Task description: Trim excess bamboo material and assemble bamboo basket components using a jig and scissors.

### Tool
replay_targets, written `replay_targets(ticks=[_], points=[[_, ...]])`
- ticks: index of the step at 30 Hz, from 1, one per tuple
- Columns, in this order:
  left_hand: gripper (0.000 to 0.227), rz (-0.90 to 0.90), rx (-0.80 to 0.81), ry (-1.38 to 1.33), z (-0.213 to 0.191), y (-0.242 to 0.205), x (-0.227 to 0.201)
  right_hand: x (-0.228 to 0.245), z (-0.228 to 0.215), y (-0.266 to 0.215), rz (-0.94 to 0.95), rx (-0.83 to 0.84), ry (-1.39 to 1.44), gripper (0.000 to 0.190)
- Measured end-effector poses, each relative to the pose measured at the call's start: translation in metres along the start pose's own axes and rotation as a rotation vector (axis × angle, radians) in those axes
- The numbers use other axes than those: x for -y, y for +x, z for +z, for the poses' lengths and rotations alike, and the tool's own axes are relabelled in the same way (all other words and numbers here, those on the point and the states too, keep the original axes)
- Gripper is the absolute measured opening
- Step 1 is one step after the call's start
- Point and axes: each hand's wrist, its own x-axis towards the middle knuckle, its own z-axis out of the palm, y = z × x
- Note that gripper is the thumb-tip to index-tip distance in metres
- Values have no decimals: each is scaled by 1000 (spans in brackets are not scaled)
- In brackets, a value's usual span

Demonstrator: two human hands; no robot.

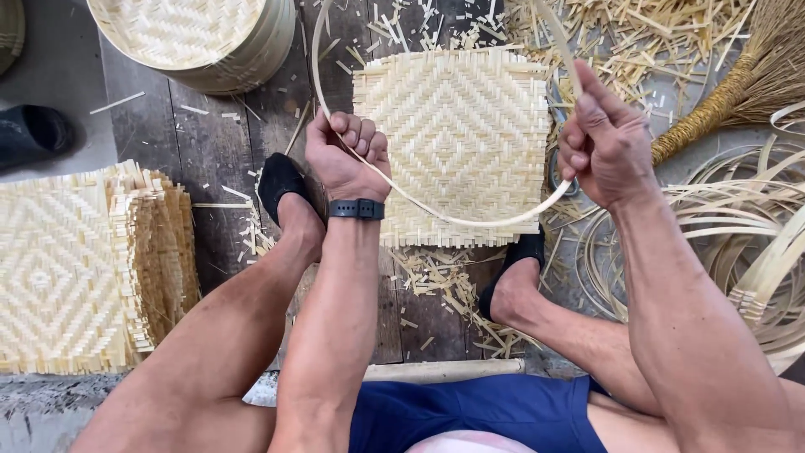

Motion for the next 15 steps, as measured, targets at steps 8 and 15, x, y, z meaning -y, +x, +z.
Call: replay_targets(ticks=[8,15], points=[[29,-80,-154,278,-2,-7,1,-22,-25,18,28,-44,-26,47],[34,300,-436,896,-104,8,24,-103,-44,48,167,-343,-674,37]])
